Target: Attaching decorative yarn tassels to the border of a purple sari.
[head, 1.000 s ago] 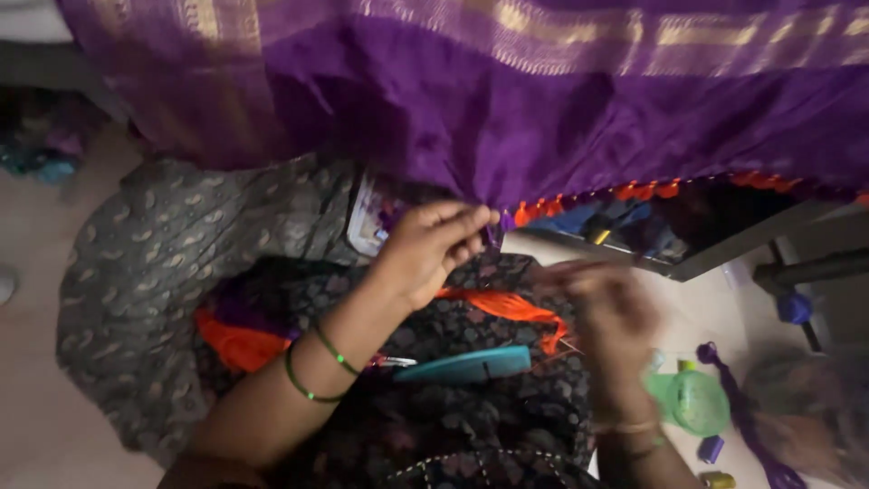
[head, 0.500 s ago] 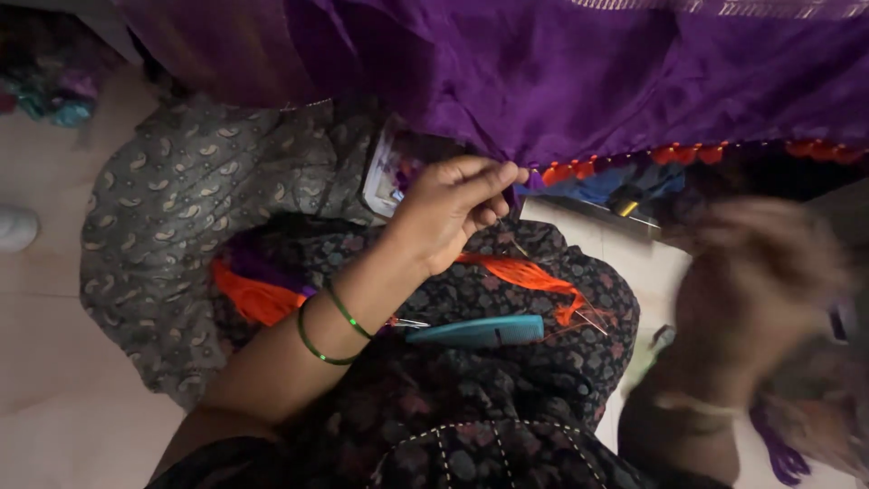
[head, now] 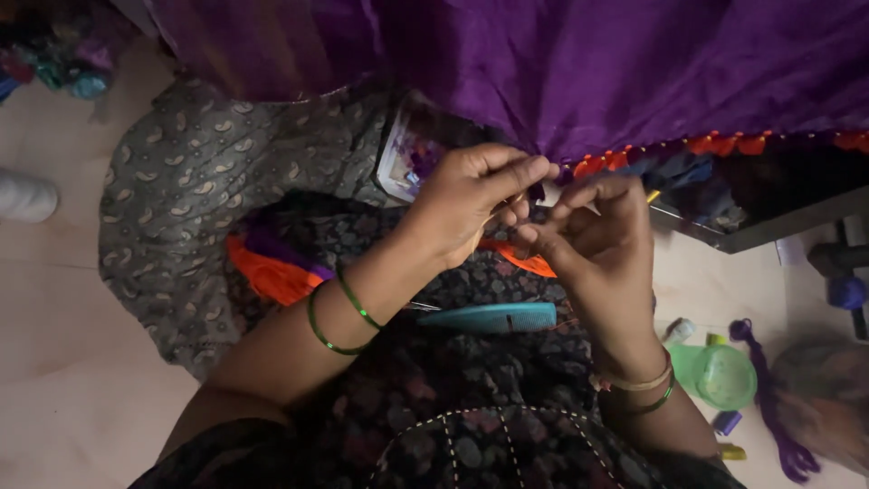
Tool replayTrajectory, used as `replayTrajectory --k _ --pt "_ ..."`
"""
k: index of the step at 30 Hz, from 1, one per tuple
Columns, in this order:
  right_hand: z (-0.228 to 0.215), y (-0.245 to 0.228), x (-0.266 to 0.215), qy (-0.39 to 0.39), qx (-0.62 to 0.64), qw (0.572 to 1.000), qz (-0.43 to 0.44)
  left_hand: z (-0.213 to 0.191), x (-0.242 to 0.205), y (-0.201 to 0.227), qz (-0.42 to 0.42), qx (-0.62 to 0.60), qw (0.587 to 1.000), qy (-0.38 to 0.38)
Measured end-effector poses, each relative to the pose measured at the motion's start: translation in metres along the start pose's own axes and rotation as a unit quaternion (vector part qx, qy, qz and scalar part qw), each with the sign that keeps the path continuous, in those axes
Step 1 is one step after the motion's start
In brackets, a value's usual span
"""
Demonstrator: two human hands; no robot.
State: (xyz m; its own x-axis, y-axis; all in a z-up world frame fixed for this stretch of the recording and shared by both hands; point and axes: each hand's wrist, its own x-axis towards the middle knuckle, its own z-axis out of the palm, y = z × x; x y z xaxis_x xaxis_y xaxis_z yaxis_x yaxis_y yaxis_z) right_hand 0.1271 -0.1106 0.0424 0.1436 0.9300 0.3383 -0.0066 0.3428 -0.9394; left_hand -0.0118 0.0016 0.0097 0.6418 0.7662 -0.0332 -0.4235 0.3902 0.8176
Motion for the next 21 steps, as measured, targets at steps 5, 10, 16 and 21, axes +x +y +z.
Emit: replayTrajectory --k 5,10,16,21 --pt "-0.009 -0.004 0.002 0.017 0.097 0.993 0.067 -0.005 0.004 -0.011 0.064 0.052 0.997 -0.011" --pt "-0.042 0.002 0.002 0.145 0.117 0.982 -0.026 0.009 -0.017 0.024 0.378 0.525 0.759 0.071" --pt "-0.039 0.011 -0.007 0.13 -0.002 0.99 -0.059 0.01 -0.005 0.026 0.304 0.49 0.815 0.062" --pt "0.003 -0.003 0.001 0.001 -0.07 0.998 -0.006 0.012 -0.004 0.017 0.31 0.498 0.805 0.083"
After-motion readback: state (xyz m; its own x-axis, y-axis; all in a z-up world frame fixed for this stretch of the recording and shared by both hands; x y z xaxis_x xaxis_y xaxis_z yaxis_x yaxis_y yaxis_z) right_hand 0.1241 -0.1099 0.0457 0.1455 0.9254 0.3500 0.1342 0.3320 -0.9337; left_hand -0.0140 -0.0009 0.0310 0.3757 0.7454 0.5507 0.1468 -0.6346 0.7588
